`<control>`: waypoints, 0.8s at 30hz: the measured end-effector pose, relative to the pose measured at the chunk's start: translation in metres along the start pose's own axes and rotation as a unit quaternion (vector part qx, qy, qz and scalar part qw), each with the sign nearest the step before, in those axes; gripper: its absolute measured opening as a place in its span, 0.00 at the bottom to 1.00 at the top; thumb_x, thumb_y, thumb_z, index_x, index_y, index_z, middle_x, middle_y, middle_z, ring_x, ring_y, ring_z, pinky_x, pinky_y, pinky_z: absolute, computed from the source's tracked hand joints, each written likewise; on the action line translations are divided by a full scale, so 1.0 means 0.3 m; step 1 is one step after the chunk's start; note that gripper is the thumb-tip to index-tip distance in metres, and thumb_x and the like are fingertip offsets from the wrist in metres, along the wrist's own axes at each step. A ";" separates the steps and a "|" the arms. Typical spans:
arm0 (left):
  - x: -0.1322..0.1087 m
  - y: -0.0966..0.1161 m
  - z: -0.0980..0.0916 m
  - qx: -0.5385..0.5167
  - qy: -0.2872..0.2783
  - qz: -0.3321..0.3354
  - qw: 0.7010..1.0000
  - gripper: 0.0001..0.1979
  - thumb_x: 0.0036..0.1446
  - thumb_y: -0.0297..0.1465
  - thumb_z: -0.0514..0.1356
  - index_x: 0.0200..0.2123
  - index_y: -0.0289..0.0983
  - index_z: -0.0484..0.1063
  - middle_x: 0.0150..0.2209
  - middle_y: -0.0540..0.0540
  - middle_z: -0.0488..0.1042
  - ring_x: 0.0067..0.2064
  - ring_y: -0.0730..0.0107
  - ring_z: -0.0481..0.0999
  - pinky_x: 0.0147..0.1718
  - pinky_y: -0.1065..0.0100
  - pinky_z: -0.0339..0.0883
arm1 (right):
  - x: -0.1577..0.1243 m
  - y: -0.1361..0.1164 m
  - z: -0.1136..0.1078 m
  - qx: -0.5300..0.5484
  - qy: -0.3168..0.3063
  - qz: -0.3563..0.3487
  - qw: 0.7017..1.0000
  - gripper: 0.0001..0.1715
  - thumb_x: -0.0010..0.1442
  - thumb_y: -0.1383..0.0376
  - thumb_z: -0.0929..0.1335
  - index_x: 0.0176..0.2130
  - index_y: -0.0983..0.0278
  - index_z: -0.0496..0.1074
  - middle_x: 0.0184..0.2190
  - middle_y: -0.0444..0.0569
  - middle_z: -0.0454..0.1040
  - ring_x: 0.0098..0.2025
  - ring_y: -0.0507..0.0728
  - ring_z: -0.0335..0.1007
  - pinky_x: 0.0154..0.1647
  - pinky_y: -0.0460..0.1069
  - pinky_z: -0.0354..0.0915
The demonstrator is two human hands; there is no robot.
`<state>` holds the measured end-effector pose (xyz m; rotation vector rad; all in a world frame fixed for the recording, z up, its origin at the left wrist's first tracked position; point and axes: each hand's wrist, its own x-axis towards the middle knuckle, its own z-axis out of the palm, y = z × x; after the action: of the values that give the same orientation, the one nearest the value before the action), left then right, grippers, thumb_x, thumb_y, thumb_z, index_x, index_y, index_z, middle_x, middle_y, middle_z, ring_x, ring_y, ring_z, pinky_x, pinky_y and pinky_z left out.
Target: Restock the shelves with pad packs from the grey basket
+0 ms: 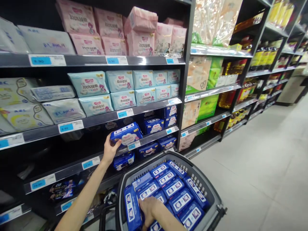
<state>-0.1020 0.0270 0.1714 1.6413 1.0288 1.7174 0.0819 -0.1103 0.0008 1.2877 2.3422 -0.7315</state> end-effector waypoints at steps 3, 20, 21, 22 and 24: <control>0.109 -0.023 -0.046 0.087 0.010 0.006 0.996 0.35 0.53 0.42 0.69 0.60 0.37 0.63 0.57 0.37 0.73 0.57 0.54 0.75 0.60 0.54 0.66 | 0.006 -0.002 0.006 0.010 0.003 0.010 1.000 0.71 0.28 0.50 0.82 0.65 0.69 0.61 0.57 0.66 0.73 0.55 0.76 0.74 0.57 0.63 0.68; 0.361 -0.066 0.030 0.490 -0.191 0.128 0.841 0.28 0.57 0.27 0.63 0.62 0.44 0.70 0.64 0.42 0.68 0.65 0.45 0.66 0.64 0.48 0.59 | 0.012 -0.060 0.076 -0.053 0.062 0.016 0.997 0.48 0.53 0.61 0.74 0.67 0.75 0.60 0.51 0.71 0.77 0.51 0.73 0.77 0.48 0.62 0.74; 0.380 -0.075 0.043 0.491 -0.194 0.128 0.840 0.28 0.57 0.26 0.63 0.62 0.43 0.70 0.64 0.41 0.68 0.65 0.46 0.66 0.64 0.49 0.59 | 0.014 -0.061 0.088 -0.056 0.075 0.015 0.995 0.45 0.55 0.64 0.73 0.67 0.75 0.59 0.50 0.71 0.77 0.50 0.73 0.78 0.46 0.62 0.75; 0.401 -0.085 0.056 0.491 -0.195 0.128 0.839 0.28 0.57 0.26 0.63 0.62 0.41 0.70 0.64 0.40 0.68 0.65 0.46 0.66 0.64 0.49 0.58 | 0.016 -0.059 0.100 -0.056 0.091 0.012 0.994 0.42 0.57 0.66 0.71 0.67 0.74 0.60 0.48 0.70 0.78 0.49 0.72 0.79 0.45 0.61 0.75; 0.445 -0.110 0.083 0.488 -0.195 0.124 0.842 0.28 0.57 0.24 0.62 0.61 0.38 0.69 0.64 0.37 0.68 0.65 0.46 0.66 0.64 0.48 0.58 | 0.022 -0.050 0.124 -0.049 0.117 0.004 0.992 0.35 0.60 0.71 0.67 0.65 0.73 0.63 0.46 0.69 0.80 0.46 0.71 0.80 0.41 0.61 0.76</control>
<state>-0.0955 0.1581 0.2195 2.6976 1.6621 0.8749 0.0682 -0.1350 -0.0285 1.4050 2.5193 -0.4777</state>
